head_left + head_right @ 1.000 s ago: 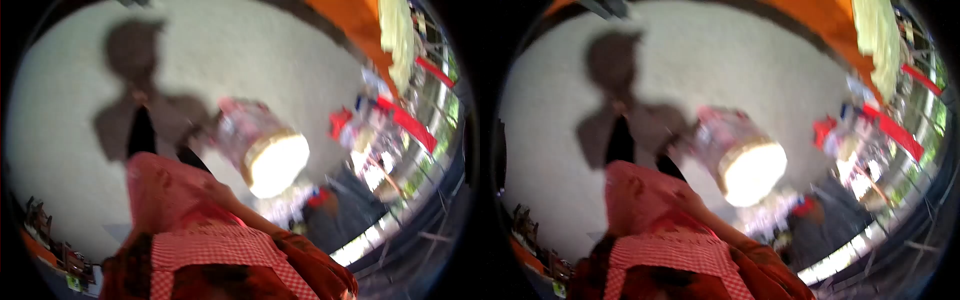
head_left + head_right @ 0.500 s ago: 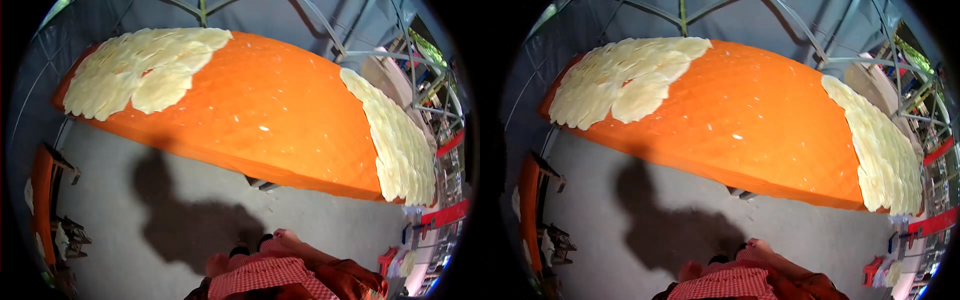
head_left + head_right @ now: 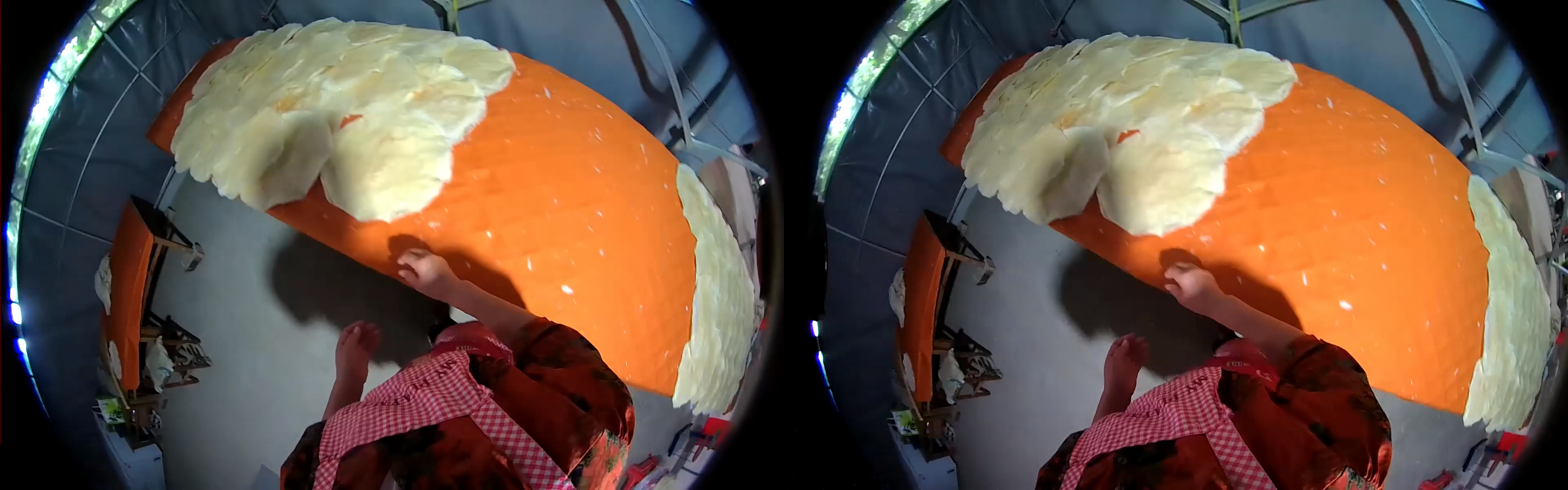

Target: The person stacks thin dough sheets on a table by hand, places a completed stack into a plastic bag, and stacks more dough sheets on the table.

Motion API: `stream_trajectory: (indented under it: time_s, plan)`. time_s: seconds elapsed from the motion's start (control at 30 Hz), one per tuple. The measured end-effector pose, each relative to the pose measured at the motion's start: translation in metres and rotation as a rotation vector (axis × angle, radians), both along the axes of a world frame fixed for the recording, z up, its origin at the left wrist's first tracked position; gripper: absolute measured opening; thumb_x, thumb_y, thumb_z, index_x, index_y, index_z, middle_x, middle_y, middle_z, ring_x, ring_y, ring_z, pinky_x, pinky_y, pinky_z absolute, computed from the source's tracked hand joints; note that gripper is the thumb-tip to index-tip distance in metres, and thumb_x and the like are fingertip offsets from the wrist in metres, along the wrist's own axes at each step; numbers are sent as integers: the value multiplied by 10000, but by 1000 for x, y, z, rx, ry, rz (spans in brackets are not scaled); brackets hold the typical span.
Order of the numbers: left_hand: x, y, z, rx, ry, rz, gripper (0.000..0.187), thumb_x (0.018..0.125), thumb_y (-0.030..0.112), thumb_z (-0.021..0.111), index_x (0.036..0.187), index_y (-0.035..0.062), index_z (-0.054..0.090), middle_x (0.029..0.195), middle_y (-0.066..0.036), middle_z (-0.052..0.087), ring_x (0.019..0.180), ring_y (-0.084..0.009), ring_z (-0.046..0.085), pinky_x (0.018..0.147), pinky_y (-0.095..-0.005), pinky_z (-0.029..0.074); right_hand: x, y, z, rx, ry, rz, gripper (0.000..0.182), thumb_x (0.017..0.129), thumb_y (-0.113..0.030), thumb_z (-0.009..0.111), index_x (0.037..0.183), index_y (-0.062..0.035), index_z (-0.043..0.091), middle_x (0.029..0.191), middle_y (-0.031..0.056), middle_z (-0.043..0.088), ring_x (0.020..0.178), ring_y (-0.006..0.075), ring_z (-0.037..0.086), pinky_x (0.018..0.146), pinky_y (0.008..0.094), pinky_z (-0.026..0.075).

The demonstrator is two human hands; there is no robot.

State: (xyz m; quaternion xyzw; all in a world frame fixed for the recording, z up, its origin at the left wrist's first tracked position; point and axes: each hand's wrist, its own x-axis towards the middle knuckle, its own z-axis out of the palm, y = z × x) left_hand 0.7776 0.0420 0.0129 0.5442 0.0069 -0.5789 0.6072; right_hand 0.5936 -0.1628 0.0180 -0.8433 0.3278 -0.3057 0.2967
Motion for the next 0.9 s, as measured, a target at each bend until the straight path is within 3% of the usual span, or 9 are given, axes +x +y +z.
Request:
stream_trajectory:
  time_s: [0.1,0.27,0.43,0.5,0.57,0.63,0.73,0.83,0.9]
  plan:
    - [53,-50,14,-47,-51,17,190,961,161,468,1098,39,517,1001,-140,626,873,-248,623,753,-378,526,90,-64,17,-12,-47,81,196,805,-189,614,909,-26,589,944,155,620,906,357,592,774,432,487]
    - [129,-96,3,-17,15,106,214,965,202,469,1091,36,518,1024,-125,622,914,-230,607,788,-369,509,224,-138,20,369,-37,258,202,850,-178,635,965,-12,621,873,144,657,781,272,636,746,351,505]
    - [246,-152,-43,-146,94,-71,212,944,238,512,1088,86,544,1013,-103,633,926,-242,605,790,-377,499,356,-241,-2,1036,-275,-72,226,832,-168,648,958,19,635,848,163,666,776,240,642,700,361,505]
    - [320,-176,-87,-290,120,-257,220,941,251,512,1085,88,549,1024,-98,632,941,-241,598,796,-381,494,410,-274,-14,636,-171,-249,237,818,-194,664,925,17,653,817,148,673,766,243,647,690,355,510]
    - [355,-200,-62,-223,151,-125,236,944,270,501,1091,91,549,1034,-88,631,951,-237,596,819,-379,485,467,-312,-78,279,68,-476,272,794,-229,687,860,34,668,756,144,671,738,251,653,666,350,514]
    - [393,-229,-27,-152,153,-11,253,947,289,490,1096,94,550,1043,-79,629,961,-232,594,842,-377,476,496,-308,-40,778,-45,-723,258,784,-190,695,828,63,664,714,164,657,721,259,650,618,375,507]
    - [439,-255,-28,-73,204,-19,218,955,211,486,1139,97,517,1051,-76,604,961,-226,590,831,-376,495,523,-306,-25,908,-607,-733,248,770,-158,706,807,82,653,724,152,653,694,267,643,568,394,497]
    - [460,-269,-56,-122,253,-117,279,961,246,482,1197,98,490,1125,-74,585,1025,-226,573,861,-370,486,533,-338,-57,1109,-405,-699,242,752,-122,716,849,86,643,770,133,646,689,256,630,542,376,486]
    - [462,-280,-48,-128,295,-156,316,947,257,504,1221,103,472,1168,-70,567,1075,-218,550,882,-381,474,524,-334,-23,1020,-393,-534,238,754,-134,705,858,69,636,798,118,638,667,229,613,519,353,466]
